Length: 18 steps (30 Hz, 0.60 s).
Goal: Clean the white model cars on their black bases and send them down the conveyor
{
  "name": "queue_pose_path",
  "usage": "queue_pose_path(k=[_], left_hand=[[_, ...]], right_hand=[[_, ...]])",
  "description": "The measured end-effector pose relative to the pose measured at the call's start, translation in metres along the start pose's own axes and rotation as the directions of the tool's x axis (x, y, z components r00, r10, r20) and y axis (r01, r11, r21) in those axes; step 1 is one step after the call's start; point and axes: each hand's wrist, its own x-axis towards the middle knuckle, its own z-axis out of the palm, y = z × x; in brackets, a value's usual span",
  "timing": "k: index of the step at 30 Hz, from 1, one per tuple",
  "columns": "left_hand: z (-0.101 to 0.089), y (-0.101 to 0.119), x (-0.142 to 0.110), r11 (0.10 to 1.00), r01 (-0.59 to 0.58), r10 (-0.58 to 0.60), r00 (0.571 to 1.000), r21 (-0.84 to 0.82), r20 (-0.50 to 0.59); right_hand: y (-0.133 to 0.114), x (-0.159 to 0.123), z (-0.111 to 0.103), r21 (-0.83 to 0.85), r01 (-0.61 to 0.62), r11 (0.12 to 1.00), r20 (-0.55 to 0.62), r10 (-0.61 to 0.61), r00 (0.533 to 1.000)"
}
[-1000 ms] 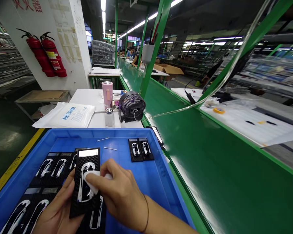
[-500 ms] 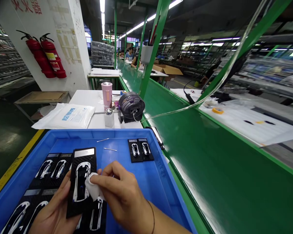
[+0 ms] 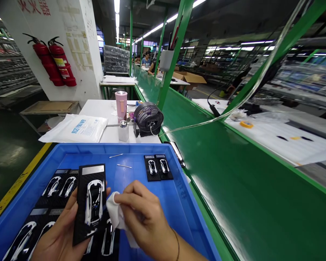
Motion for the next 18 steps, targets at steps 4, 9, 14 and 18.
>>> queue_pose_path(k=[4,9,14,18], left_hand=[[0.015,0.002,-0.002,0.994,0.042,-0.016,0.971,0.104,-0.237],[0.036,-0.001,-0.001,0.997,-0.035,0.053,0.962,0.073,-0.267],[0.029,-0.001,-0.003,0.977,-0.034,0.096,0.952,0.209,-0.292],[0.031,0.003,-0.004,0.976,-0.019,0.096,0.933,0.219,-0.348]], right_hand=[[-0.003,0.001,0.004,-0.2,0.099,0.975,-0.013,-0.103,0.995],[0.0,-0.001,0.019,-0.468,0.216,0.857,0.059,-0.213,0.975],[0.001,-0.004,0.021,-0.513,0.239,0.825,0.13,-0.2,0.971],[-0.001,-0.004,0.013,-0.358,0.128,0.925,0.137,-0.084,0.987]])
